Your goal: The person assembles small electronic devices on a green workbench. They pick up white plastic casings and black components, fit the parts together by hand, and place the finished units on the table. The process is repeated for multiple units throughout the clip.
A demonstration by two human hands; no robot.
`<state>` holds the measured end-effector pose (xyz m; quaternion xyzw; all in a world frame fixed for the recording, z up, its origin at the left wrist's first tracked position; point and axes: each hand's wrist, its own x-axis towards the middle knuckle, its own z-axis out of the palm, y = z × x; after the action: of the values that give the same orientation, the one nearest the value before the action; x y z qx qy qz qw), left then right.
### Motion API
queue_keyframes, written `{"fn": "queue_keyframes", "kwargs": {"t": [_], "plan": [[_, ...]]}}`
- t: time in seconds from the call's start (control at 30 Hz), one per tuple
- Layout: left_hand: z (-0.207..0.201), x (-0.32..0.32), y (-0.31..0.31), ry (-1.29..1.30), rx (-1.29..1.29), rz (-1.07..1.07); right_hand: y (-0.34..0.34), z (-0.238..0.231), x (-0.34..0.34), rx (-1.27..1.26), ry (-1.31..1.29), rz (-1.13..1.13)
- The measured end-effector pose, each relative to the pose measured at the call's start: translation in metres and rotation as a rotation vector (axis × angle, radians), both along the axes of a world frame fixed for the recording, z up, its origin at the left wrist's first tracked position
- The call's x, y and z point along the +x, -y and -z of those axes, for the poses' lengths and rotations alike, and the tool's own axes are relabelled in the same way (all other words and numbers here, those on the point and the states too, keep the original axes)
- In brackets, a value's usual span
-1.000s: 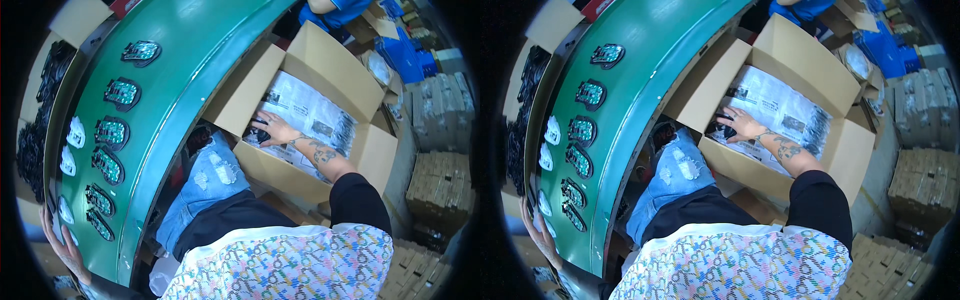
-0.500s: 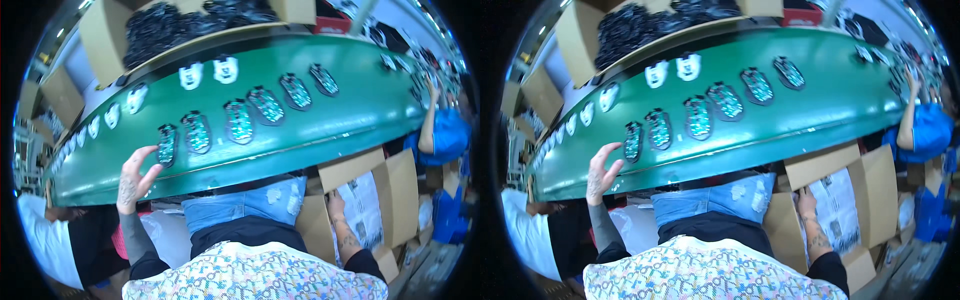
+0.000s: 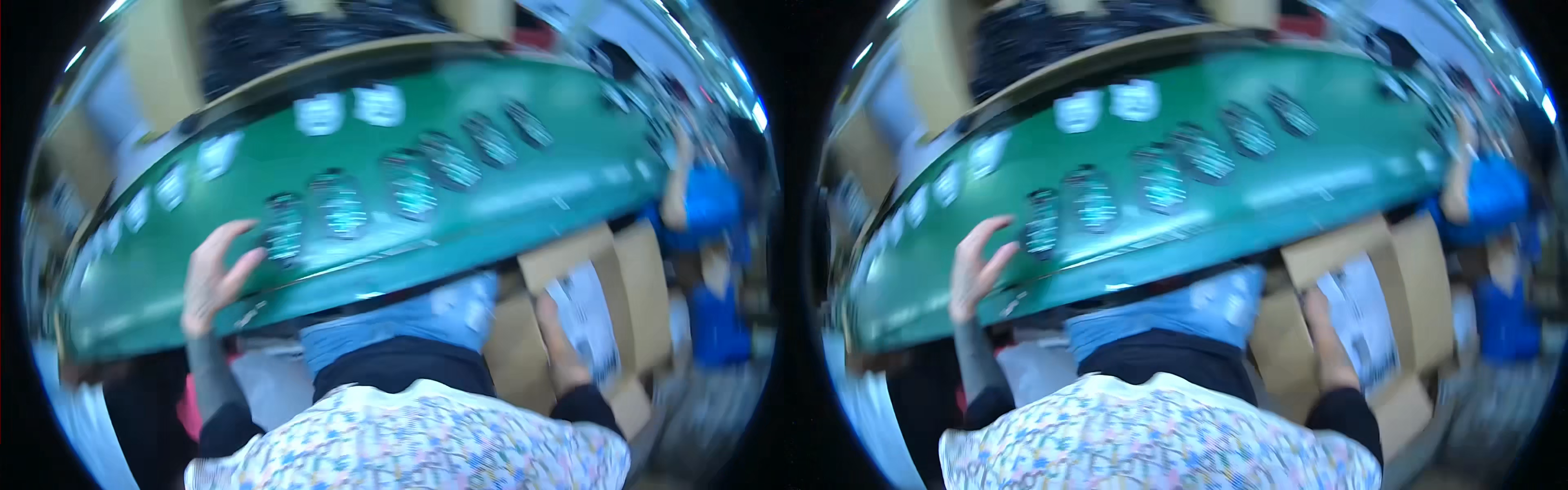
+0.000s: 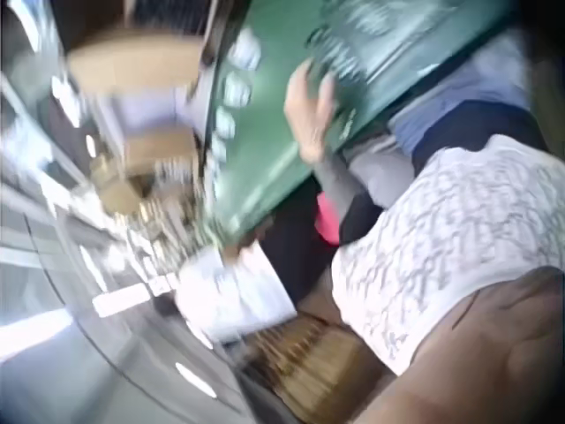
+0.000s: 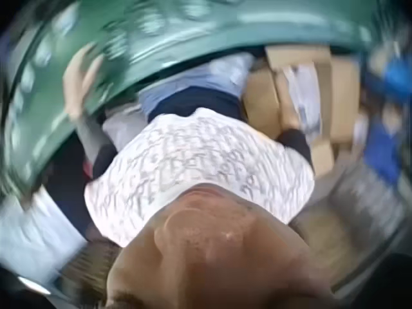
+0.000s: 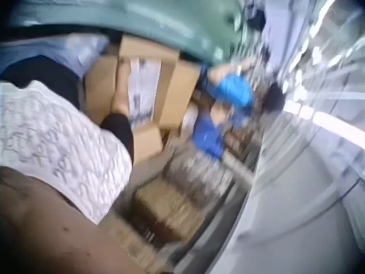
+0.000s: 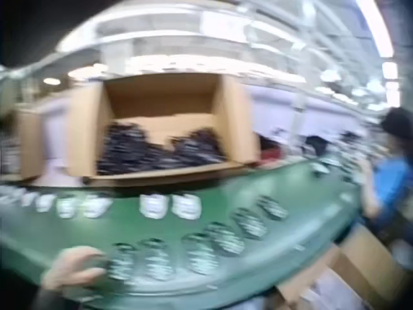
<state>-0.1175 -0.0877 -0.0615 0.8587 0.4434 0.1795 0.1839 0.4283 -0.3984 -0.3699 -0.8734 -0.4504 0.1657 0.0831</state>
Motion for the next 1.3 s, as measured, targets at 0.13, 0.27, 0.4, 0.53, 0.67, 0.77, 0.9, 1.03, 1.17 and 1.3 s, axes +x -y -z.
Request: {"fn": "queue_keyframes", "kwargs": {"t": [0.13, 0.27, 0.4, 0.53, 0.67, 0.77, 0.9, 1.03, 1.17, 1.3], "plan": [[0.016, -0.022, 0.011, 0.016, -0.120, -0.079, 0.002, 0.025, 0.008, -0.029, 0.037, -0.098], [0.025, -0.034, 0.004, -0.050, -0.159, -0.073, 0.009, 0.016, 0.010, -0.110, 0.064, -0.162], [0.008, -0.031, -0.001, -0.069, -0.156, -0.085, 0.038, -0.037, 0.012, -0.045, 0.001, -0.038], [0.007, -0.035, -0.020, -0.114, -0.160, -0.063, 0.075, -0.062, 0.037, 0.103, 0.028, 0.231], [0.012, -0.045, -0.032, -0.096, -0.130, -0.079, 0.055, -0.106, 0.040, 0.531, -0.194, 0.676], [0.020, -0.013, -0.058, -0.063, -0.050, -0.023, 0.013, -0.152, 0.020, 0.746, -0.189, 0.596], [0.032, 0.040, -0.087, 0.072, 0.230, 0.067, -0.084, -0.196, -0.061, 1.082, -0.661, 0.257], [0.056, 0.032, -0.097, 0.155, 0.417, -0.042, -0.215, -0.226, -0.135, 1.131, -0.636, -0.152], [0.070, 0.018, -0.088, 0.196, 0.510, -0.024, -0.378, -0.298, -0.164, 1.086, -0.090, -0.516], [0.065, 0.035, -0.092, 0.237, 0.564, 0.062, -0.531, -0.363, -0.130, 1.090, 0.222, -0.398]]}}
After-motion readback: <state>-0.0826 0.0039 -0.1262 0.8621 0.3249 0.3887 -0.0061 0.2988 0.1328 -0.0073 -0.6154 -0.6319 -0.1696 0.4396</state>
